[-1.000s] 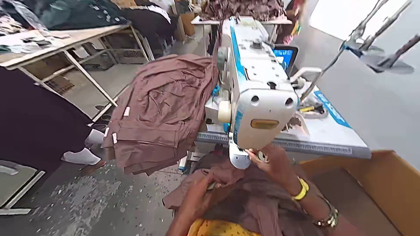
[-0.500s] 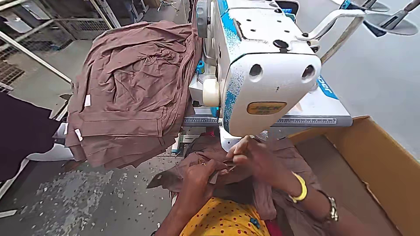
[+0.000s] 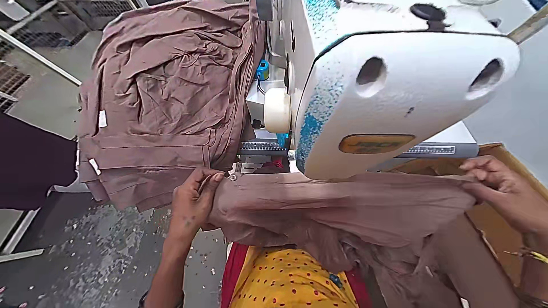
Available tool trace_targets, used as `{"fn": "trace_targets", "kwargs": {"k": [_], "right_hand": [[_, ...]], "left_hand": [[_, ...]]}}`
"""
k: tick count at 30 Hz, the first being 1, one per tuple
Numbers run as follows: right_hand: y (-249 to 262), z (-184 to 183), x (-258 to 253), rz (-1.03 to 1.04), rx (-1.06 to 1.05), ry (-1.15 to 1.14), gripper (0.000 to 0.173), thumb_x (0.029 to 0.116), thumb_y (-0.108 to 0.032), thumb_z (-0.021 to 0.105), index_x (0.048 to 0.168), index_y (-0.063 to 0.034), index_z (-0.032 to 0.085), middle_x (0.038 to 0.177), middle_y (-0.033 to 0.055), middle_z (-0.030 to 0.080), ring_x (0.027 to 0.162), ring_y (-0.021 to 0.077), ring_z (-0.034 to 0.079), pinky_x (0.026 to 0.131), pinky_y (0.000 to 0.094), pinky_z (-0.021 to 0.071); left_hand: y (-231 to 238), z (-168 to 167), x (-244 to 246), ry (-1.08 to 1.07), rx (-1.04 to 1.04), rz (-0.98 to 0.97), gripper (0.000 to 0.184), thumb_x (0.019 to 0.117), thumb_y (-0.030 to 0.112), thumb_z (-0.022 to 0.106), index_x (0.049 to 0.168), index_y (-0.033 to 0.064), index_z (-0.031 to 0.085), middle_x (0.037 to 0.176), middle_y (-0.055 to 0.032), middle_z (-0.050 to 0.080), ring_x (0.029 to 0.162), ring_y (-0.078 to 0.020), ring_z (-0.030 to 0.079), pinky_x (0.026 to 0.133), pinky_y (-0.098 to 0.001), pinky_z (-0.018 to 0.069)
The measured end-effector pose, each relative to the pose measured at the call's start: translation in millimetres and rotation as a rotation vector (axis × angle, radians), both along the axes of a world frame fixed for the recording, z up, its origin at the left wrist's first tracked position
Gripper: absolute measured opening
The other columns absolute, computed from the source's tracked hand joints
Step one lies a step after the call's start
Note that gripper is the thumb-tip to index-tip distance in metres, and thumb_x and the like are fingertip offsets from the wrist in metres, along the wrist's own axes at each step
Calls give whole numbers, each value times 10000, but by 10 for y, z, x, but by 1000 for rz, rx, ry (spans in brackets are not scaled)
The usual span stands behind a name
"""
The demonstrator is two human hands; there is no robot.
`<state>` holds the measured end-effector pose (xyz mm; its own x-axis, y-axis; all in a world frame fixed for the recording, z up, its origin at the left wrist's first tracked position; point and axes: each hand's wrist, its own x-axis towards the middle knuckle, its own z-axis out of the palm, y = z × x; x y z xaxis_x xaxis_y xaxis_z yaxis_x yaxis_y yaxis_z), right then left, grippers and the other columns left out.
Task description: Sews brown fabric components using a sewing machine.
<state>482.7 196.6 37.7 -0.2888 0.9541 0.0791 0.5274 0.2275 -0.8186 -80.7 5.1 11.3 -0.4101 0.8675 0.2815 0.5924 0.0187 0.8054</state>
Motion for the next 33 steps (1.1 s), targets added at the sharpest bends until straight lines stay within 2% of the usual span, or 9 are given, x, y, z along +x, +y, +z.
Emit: {"fn": "trace_targets", "kwargs": {"k": [5,14,17,18,20,22,24,27,33], "right_hand": [[103,-145,492,-188,-19,-94,216,971,-208,609,1134,-68,593,875,-115,623,763,-111,578,719,104,485],[100,-278,519,-238,-30,-246,280,968,-227,607,1164,-27,601,860,-25,605,710,-34,535,689,209,470],[189,-266,445,-256,-7,-506,233,996,-149,612,1160,13,649,926,201,663,823,311,622,765,564,473],[223,-254,374,-290,24,-618,206,1008,-109,605,1163,11,667,1004,275,683,932,452,652,821,693,459],[257,-221,105,-346,163,-748,236,1000,-28,536,1182,12,681,1158,335,657,1116,567,607,911,769,409],[274,-157,-315,-324,310,-677,276,992,6,504,1186,24,700,1192,336,648,1158,557,596,937,742,430],[265,-163,-866,-204,439,-542,264,989,7,518,1170,27,710,1175,293,674,1136,489,636,930,672,491],[244,-217,-1641,-55,587,-470,229,982,-90,623,1158,10,728,1120,259,682,1050,446,674,826,603,557],[364,-343,-2088,37,687,-555,199,944,-90,691,1096,29,738,1020,253,662,967,442,656,784,544,536]], "left_hand": [[336,53,290,41,-44,-41,212,1008,299,598,1015,109,692,808,91,660,695,81,573,650,-136,468],[503,134,398,78,-59,-30,182,992,282,612,976,114,681,711,120,572,609,101,473,581,-124,385],[493,81,408,169,-75,-40,221,1008,303,585,989,106,684,729,85,609,626,63,520,594,-163,427],[483,58,434,251,-79,-29,234,1014,293,569,999,93,689,738,32,634,636,-22,565,596,-248,458],[480,10,525,448,-23,-24,235,1006,227,560,1059,56,712,854,-115,718,744,-281,703,636,-493,535],[512,-58,614,519,19,-138,325,1028,249,513,1223,59,691,1228,-165,694,1140,-384,663,951,-593,512],[558,-114,741,430,38,-255,453,1065,330,442,1310,3,639,1377,-201,618,1346,-390,534,1143,-591,367],[613,-106,889,95,-106,-323,582,1075,413,395,1424,-39,504,1306,-141,638,1265,-170,579,1109,-364,439],[727,-116,992,-287,-224,-287,621,1026,371,473,1483,-33,355,1054,-42,641,969,-32,624,890,-239,520]]}}
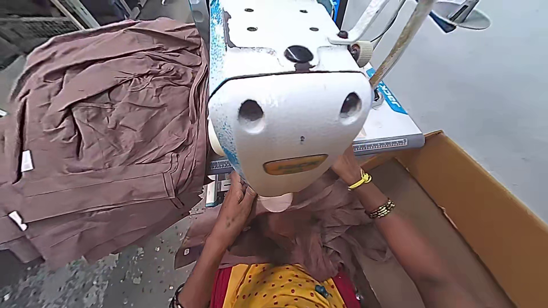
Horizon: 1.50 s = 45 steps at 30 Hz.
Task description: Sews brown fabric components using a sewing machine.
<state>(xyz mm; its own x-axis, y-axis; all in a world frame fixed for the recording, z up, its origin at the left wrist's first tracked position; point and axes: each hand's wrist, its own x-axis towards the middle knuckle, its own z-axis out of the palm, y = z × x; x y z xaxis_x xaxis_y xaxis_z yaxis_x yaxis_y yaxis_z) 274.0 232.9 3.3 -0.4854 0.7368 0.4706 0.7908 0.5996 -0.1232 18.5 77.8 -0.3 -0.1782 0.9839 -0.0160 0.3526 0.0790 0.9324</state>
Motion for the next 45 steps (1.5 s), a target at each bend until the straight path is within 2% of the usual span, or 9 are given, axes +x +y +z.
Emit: {"fn": "trace_targets", "kwargs": {"k": [4,11,14,16,21,26,29,34,45], "right_hand": [[-17,-15,85,19,14,126,106,930,-81,688,956,14,727,1006,230,688,963,423,678,784,549,549],[-321,400,80,-104,-428,516,169,944,-66,693,1112,-49,710,934,78,709,782,136,649,726,373,535],[-505,468,-74,98,-185,419,131,914,-98,711,989,7,728,890,112,728,761,170,682,686,362,558],[-659,411,-226,294,129,291,192,943,-189,669,871,-18,718,819,131,718,776,238,715,683,391,587],[-801,373,-575,525,345,159,231,949,-158,606,736,-119,687,752,61,723,794,190,702,756,298,540],[-1065,357,-399,630,-475,410,338,1043,-418,551,1027,-85,605,900,26,684,883,101,642,858,317,484],[-983,295,-382,362,-485,465,307,963,-333,662,1005,-30,647,804,45,667,747,137,628,730,373,512],[-773,420,-517,231,-798,506,278,883,-224,739,1043,-17,646,795,-42,600,723,-32,540,693,169,466],[-630,268,-47,146,-618,405,257,978,-334,630,1043,-88,602,662,-122,475,576,-56,435,575,160,395]], "left_hand": [[10,-17,35,-55,8,38,598,998,344,518,1449,-21,375,1005,-1,637,891,7,619,820,-204,526],[34,52,32,71,-21,65,423,1024,300,514,1301,-20,520,980,-45,639,874,-56,610,818,-280,513],[-79,16,15,288,251,20,353,1002,304,526,811,26,629,642,-20,552,597,-74,541,572,-275,451],[-263,96,15,291,452,-172,400,1014,287,554,671,81,566,535,3,465,485,-44,452,464,-212,367],[-431,106,52,364,425,-300,381,1061,401,510,919,106,702,680,-4,620,592,-76,574,561,-260,481],[-568,291,-241,128,381,-103,325,1026,387,590,921,116,737,831,82,718,757,90,626,703,-119,527],[-529,169,-650,186,206,95,302,981,398,618,867,143,733,740,138,661,639,109,564,583,-104,465],[-512,-44,-883,277,63,227,316,966,423,610,842,151,714,698,137,610,599,88,516,569,-145,420],[-279,40,-688,409,145,179,378,960,498,581,831,173,725,666,129,586,572,56,479,559,-207,393]]}}
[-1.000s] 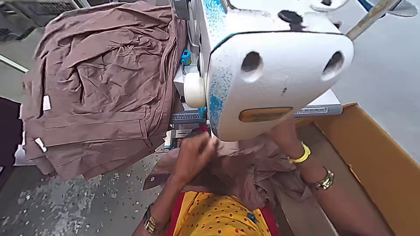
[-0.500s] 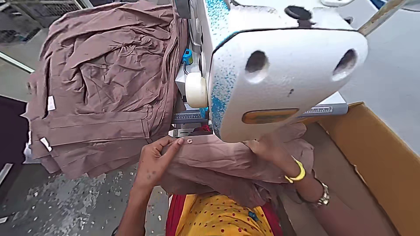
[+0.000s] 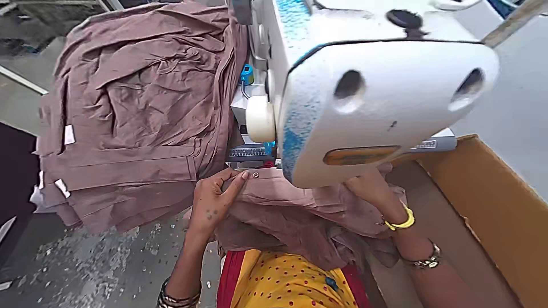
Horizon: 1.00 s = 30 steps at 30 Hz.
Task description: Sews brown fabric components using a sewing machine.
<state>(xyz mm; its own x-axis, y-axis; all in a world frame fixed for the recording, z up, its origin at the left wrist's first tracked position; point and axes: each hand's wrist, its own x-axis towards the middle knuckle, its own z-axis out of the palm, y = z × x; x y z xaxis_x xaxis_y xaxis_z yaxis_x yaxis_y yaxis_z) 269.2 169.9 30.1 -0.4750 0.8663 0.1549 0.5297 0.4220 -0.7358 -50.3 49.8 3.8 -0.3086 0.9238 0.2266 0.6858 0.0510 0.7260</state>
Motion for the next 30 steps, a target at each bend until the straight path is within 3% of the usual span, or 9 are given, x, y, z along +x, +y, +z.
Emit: {"fn": "trace_targets", "kwargs": {"k": [2,4,6,8,13,16,21,26,30], "right_hand": [[56,-11,78,-96,107,-153,279,984,-307,625,1070,-47,674,692,3,576,624,122,540,610,353,458],[142,-8,140,-239,268,-255,215,992,-184,635,1042,1,732,844,183,697,802,364,689,713,563,527],[260,-61,146,-326,463,-282,166,970,-85,635,1029,9,758,936,232,706,896,430,700,749,582,551],[364,-93,87,-311,553,-311,173,954,-68,657,1074,0,762,972,234,684,915,427,681,735,560,551],[544,-232,-8,-246,568,-420,168,938,-13,650,1075,23,740,1052,239,669,984,426,669,762,536,556],[548,-274,48,-242,616,-297,117,946,-53,642,956,25,730,1012,232,677,951,419,681,744,537,561],[409,-223,152,-366,556,-43,175,950,-114,664,976,42,738,942,203,717,875,333,713,781,474,573],[204,41,72,-295,477,77,160,935,-148,685,965,2,733,881,99,715,742,87,641,707,233,523],[36,170,-159,-142,548,128,142,889,-165,721,860,-26,721,779,54,706,702,66,657,657,234,539]], "left_hand": [[15,-69,58,122,15,12,425,965,503,549,853,141,740,691,28,639,610,-90,569,586,-362,444],[28,-117,187,149,55,-71,412,996,418,535,1042,74,758,947,-113,738,863,-278,708,749,-537,531],[59,-154,327,7,51,-212,470,1050,395,471,1313,51,654,1238,-101,697,1144,-192,663,987,-430,525],[104,-117,499,-279,-7,-286,527,1067,380,446,1427,2,520,1349,-81,617,1230,-58,577,1057,-258,470],[229,-68,736,-426,-49,-154,528,966,285,545,1385,-34,517,1262,-121,593,1071,-72,612,921,-233,515],[210,-102,799,-510,-19,-127,578,948,261,559,1415,-62,453,1218,-100,607,1081,-50,609,924,-209,514],[217,-96,843,-609,23,-101,553,941,221,579,1390,-67,435,1074,-24,607,923,21,616,813,-149,526],[292,-75,820,-599,23,-88,399,936,191,592,1244,-46,500,989,4,600,865,41,592,783,-151,508],[211,-14,743,-423,-37,-171,238,985,258,567,999,24,607,771,46,579,698,23,555,668,-196,483]]}}
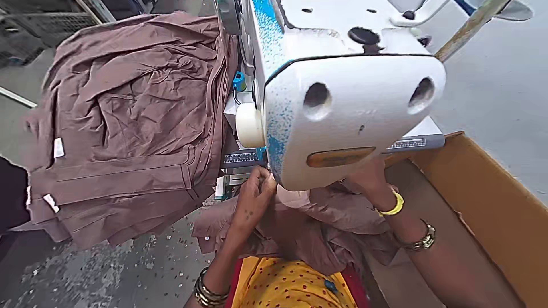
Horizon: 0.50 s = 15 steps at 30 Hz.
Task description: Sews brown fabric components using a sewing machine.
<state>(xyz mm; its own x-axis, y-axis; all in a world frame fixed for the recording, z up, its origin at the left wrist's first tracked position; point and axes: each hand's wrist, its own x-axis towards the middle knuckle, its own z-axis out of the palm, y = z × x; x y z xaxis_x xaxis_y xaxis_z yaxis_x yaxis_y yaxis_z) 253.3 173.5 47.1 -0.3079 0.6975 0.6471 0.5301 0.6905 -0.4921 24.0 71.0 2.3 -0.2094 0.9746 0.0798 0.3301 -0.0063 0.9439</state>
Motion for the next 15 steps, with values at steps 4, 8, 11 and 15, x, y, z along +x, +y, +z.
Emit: {"fn": "trace_targets", "kwargs": {"k": [4,8,11,15], "right_hand": [[-233,-137,-226,252,443,-212,218,1007,-215,591,841,-105,679,772,74,697,776,203,682,717,329,545],[-291,-7,-360,300,256,-296,199,974,-177,624,872,-72,759,912,110,778,896,266,759,766,425,598],[-462,-88,-262,530,-177,-92,338,1054,-426,526,1015,-105,625,906,22,688,910,97,664,865,289,536],[-461,-190,-202,311,-310,-48,363,982,-380,646,1046,-22,642,832,48,688,787,137,652,792,385,519]], "left_hand": [[-343,213,-8,71,170,-382,354,1039,320,567,769,91,578,571,65,447,495,42,388,468,-130,318],[-398,233,-76,132,194,-292,335,1024,371,593,880,81,678,645,58,575,547,62,475,512,-110,387],[-527,303,-286,58,238,-210,324,1021,403,595,906,126,718,753,94,672,674,97,574,623,-103,481],[-569,240,-868,37,85,34,209,996,326,618,879,183,716,753,152,657,649,75,592,592,-104,489]]}}
